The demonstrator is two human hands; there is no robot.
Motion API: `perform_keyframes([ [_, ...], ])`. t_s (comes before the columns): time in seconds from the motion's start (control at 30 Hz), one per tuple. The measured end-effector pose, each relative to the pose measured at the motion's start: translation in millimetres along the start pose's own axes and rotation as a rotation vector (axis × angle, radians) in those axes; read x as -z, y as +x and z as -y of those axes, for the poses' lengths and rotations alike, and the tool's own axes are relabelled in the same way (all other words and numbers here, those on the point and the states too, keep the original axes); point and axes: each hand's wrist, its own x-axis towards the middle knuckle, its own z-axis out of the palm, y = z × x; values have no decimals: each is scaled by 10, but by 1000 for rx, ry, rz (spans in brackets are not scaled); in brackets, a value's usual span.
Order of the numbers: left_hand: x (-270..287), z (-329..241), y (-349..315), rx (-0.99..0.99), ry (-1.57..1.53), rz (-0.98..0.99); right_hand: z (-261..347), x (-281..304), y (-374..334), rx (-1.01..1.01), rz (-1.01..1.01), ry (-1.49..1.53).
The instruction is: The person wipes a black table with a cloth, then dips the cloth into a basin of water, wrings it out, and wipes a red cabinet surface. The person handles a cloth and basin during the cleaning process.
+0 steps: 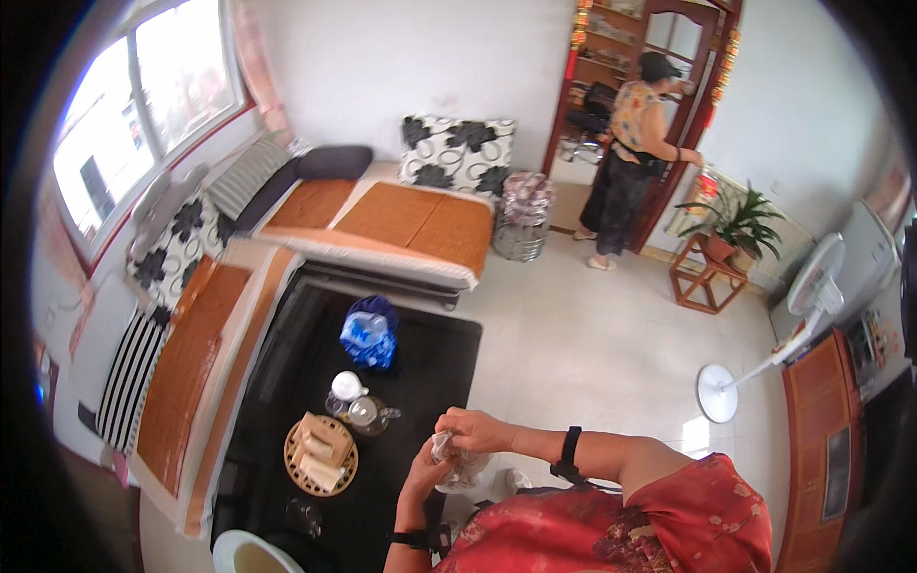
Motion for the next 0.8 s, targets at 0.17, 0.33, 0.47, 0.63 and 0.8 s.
perform_keyframes([
  [0.17, -530, -163, 414, -87, 264, -25, -31, 616, -449, -9, -108, -104],
  [0.33, -1064, -768, 556, -194, 562, 24, -234, 1174, -973, 51, -262, -204],
  [0.47, -1209, -1083, 471, -234, 601, -13, -97, 1411, -1049, 98, -314, -236],
  [0.63, -1193, -1399, 383, -304, 460, 58, 167, 1534, -976, 171, -355, -327],
  [0.8, -1020, -1514, 198, -373, 521, -39, 445, 1492, -730, 268, -402, -177],
])
